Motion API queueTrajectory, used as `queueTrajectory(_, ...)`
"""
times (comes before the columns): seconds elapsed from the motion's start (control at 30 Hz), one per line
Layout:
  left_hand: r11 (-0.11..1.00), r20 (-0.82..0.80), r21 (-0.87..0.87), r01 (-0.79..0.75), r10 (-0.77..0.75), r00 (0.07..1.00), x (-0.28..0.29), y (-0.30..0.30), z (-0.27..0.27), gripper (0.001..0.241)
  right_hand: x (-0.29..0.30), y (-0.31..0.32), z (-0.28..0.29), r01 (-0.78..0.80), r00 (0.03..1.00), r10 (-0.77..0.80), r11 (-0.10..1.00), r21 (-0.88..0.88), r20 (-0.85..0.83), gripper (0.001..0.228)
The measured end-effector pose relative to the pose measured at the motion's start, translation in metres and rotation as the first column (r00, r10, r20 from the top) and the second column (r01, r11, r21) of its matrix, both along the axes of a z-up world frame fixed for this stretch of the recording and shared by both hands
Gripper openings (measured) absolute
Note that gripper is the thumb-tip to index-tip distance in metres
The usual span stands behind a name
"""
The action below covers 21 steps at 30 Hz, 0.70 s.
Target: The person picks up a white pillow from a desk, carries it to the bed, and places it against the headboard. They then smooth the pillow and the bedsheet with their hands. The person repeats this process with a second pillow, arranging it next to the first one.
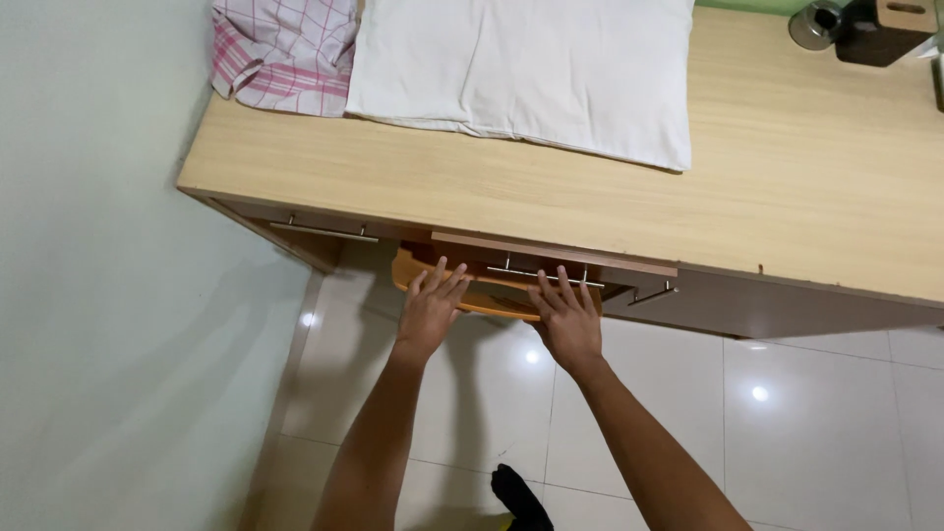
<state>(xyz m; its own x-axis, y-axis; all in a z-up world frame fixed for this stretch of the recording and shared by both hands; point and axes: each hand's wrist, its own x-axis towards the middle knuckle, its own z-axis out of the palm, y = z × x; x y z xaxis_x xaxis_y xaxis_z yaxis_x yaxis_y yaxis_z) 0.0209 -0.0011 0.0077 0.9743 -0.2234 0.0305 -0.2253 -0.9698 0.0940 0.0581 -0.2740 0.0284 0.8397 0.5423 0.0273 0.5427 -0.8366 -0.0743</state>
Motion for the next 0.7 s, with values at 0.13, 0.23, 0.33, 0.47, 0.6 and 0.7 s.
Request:
queueTrajectory(0.13, 0.999, 0.000, 0.036, 0.007, -0.007, 1.000, 0.017, 0.003, -0.019, 0.072, 0.013, 0.004, 0.017, 0.011, 0.999, -0.013, 0.998, -0.056, -0.029, 0.058)
queueTrajectory(0.23, 0.998, 0.025, 0.058, -0.007, 0.006, 1.000, 0.025, 0.001, -0.031, 0.070, 0.020, 0.004, 0.019, 0.010, 0.998, -0.019, 0.991, -0.134, -0.065, 0.060)
queueTrajectory(0.33, 0.998, -0.002, 0.058, -0.011, 0.011, 1.000, 0.036, 0.000, -0.023, 0.069, 0.029, 0.003, 0.019, 0.019, 0.999, -0.023, 0.995, -0.099, -0.042, 0.061)
queueTrajectory(0.47, 1.000, -0.033, 0.011, -0.008, 0.009, 0.999, 0.044, -0.001, -0.011, 0.065, 0.039, 0.000, 0.009, 0.005, 1.000, -0.008, 0.992, -0.129, -0.022, 0.063)
queueTrajectory(0.6, 1.000, -0.024, 0.017, -0.001, 0.001, 1.000, 0.044, 0.001, -0.016, 0.066, 0.038, 0.002, 0.012, 0.007, 0.999, -0.012, 0.986, -0.165, -0.031, 0.067)
queueTrajectory(0.7, 1.000, 0.004, -0.011, 0.005, -0.005, 1.000, 0.046, 0.002, -0.019, 0.064, 0.038, 0.002, 0.013, 0.016, 1.000, -0.019, 0.989, -0.146, -0.022, 0.068)
